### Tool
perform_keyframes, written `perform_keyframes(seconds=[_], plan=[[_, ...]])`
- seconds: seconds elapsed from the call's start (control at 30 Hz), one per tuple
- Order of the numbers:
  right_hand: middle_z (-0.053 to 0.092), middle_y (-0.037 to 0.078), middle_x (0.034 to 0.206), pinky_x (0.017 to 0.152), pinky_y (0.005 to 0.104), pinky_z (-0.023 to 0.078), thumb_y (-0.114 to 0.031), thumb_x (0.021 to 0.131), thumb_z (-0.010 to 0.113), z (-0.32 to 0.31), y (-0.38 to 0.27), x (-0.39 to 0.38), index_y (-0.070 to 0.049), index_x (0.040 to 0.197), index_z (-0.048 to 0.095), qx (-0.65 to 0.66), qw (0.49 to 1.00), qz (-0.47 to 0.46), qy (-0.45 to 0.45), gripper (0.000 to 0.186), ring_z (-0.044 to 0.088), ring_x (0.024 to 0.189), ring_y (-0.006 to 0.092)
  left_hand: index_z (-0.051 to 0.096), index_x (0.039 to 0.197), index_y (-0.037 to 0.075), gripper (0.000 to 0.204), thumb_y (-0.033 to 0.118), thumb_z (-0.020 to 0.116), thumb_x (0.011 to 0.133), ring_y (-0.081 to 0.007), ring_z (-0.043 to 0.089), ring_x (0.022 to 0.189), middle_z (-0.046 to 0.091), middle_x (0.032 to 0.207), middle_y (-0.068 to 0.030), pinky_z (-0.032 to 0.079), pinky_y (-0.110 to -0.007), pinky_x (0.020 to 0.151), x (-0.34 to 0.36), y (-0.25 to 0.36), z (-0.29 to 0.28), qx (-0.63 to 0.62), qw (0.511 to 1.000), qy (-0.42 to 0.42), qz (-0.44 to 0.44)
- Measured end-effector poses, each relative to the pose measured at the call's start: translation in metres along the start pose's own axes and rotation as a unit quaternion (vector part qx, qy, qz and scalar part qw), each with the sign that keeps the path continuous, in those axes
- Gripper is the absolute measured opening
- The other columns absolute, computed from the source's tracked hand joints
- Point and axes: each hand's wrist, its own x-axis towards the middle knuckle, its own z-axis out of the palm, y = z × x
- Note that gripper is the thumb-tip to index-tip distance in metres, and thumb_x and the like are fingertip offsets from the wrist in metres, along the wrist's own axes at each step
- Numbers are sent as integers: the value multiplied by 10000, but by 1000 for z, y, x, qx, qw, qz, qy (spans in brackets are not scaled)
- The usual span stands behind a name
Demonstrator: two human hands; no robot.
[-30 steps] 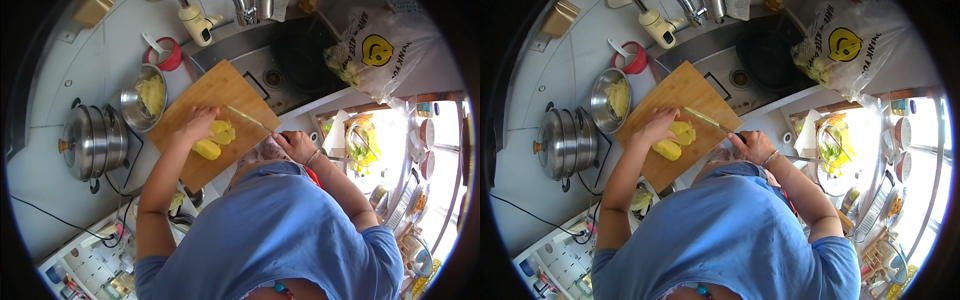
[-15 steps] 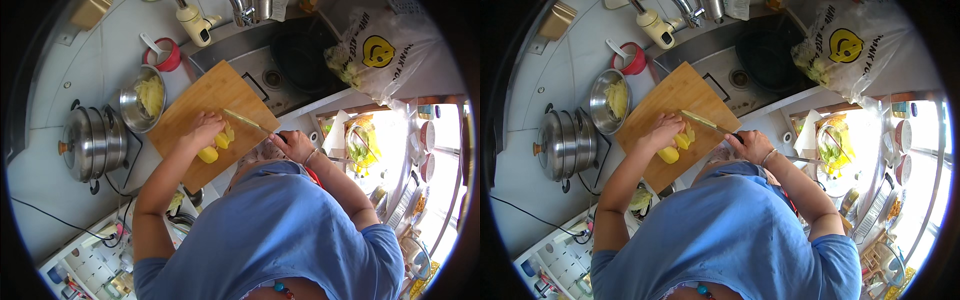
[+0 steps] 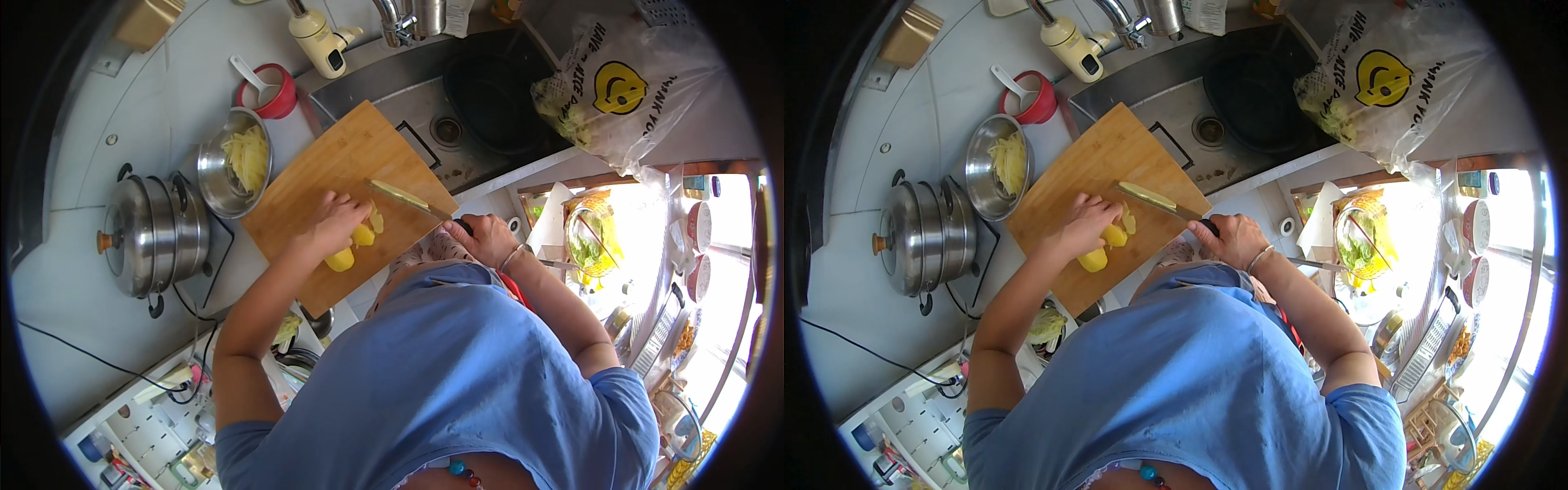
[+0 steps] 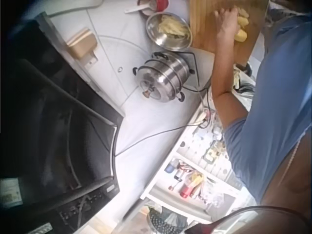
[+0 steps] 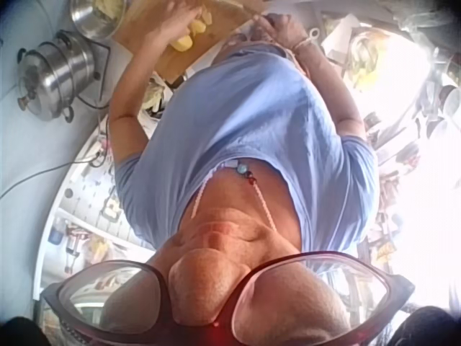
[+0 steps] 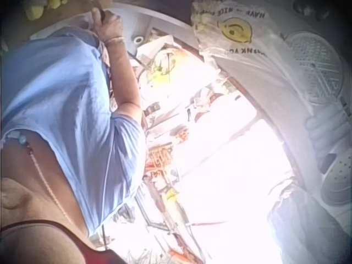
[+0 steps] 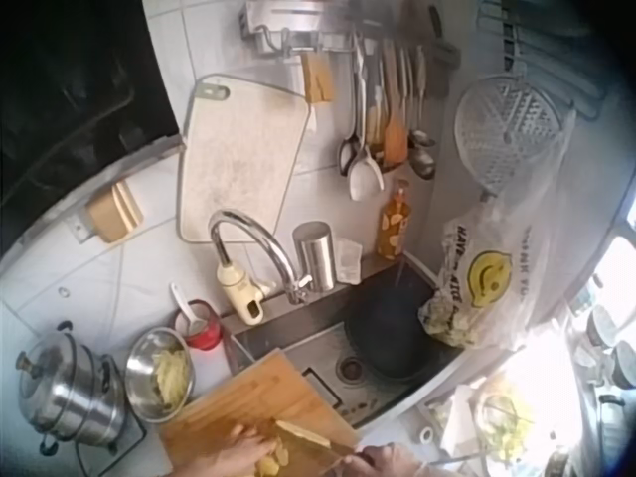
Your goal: The person slices peeled potatoes into thin strips on a wooden cutting board using a knife. The sliced pieces are transferred into a metal bowl. The person continues slicing additional potato pieces throughout the clip.
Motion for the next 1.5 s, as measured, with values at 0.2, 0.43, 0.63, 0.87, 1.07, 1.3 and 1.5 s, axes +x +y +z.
perform_keyframes(seconds=[0.2,0.43,0.63,0.87,1.07,1.3,1.5], plan=[[695,233,730,801,527,569,-704,1048,435,0,0,1,-29,840,721,-5,1000,-6,11,762,704,779,449,608,1056,146,503,144,911,655,-258,579,1147,661,1097,-26,371,-430,990,-5,4,7,34,999,20,26],[682,204,685,760,510,569,-683,1038,482,-11,-6,0,-35,824,705,-63,997,-35,8,718,699,727,430,612,1115,129,470,50,816,698,-285,577,1169,686,1151,-60,355,-443,1051,0,-5,5,-35,997,-66,-30],[673,175,665,676,475,572,-664,998,575,-10,-2,-1,-37,844,688,-135,979,-130,84,656,711,700,377,547,1352,122,601,86,811,813,-276,584,1281,714,1190,-73,372,-444,1086,17,-37,-32,-143,987,-3,-71],[685,125,688,633,426,575,-685,960,613,-14,-7,7,-55,856,683,-188,954,-212,94,643,724,679,331,701,1257,57,422,182,826,874,-264,641,1219,732,1222,-97,484,-399,1064,25,-16,-72,-252,967,32,-18],[698,117,700,636,407,584,-703,946,616,-10,-30,18,-63,862,693,-197,947,-244,65,651,732,680,317,715,1255,73,525,279,891,806,-248,636,1160,712,1144,-78,510,-391,997,24,-24,-59,-311,945,-78,-60],[712,118,730,667,401,594,-703,958,597,-3,-42,31,-67,897,707,-203,946,-246,67,649,740,706,310,720,1207,40,463,238,871,816,-233,650,1069,683,1133,-87,507,-365,986,4,-19,-60,-347,936,-42,-48],[731,134,787,707,408,598,-716,962,571,-13,-58,43,-75,944,717,-217,948,-225,59,657,754,775,313,703,1199,34,415,163,839,828,-209,671,1024,726,1088,-85,529,-348,952,3,-29,-66,-399,913,34,-83]])
